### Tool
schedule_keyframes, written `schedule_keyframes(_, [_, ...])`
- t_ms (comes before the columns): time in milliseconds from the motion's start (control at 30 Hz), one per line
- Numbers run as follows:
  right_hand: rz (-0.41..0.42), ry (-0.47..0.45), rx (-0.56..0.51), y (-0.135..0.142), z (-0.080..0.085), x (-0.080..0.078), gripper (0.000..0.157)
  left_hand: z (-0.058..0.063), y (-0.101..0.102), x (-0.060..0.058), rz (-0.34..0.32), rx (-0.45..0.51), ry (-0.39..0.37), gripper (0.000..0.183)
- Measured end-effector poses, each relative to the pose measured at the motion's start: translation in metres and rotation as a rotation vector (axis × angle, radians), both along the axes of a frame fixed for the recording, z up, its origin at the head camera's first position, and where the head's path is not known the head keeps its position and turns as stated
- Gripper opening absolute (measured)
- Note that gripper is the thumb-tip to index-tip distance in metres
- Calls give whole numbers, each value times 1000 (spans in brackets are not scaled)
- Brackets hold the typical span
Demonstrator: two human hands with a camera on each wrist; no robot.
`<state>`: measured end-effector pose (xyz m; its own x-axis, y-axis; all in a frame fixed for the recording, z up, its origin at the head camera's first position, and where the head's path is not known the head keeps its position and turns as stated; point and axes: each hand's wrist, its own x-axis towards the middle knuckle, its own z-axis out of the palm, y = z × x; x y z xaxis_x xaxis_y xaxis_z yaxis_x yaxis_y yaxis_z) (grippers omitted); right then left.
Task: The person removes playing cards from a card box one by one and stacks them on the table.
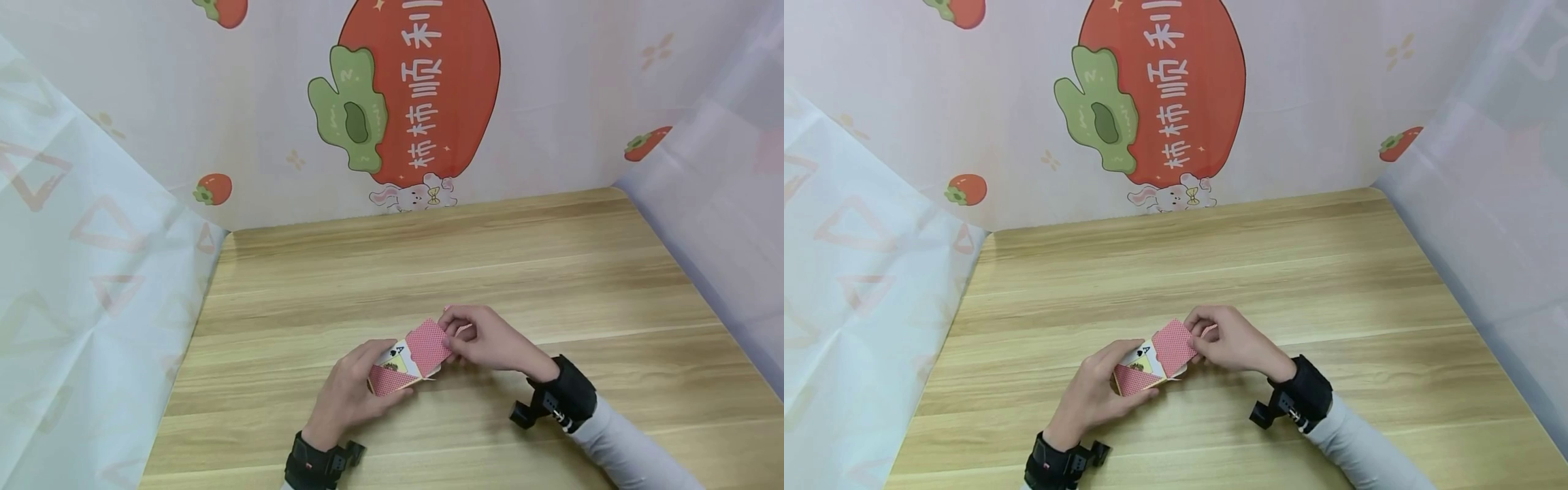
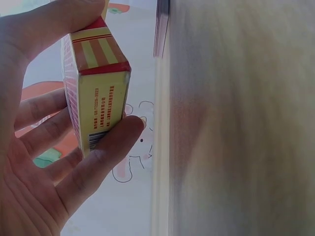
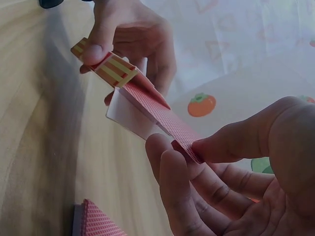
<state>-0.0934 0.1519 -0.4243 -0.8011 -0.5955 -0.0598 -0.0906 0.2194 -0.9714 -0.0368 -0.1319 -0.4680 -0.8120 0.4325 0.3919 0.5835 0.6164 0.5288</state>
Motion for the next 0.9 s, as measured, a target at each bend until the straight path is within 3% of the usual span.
schedule_keyframes(500, [-132, 100, 59, 19, 8, -12, 18, 1, 0, 1, -3, 4, -5, 72])
schedule_keyframes(900, [-252, 31, 75, 35, 5, -26, 25, 1, 0, 0, -3, -3, 0, 71])
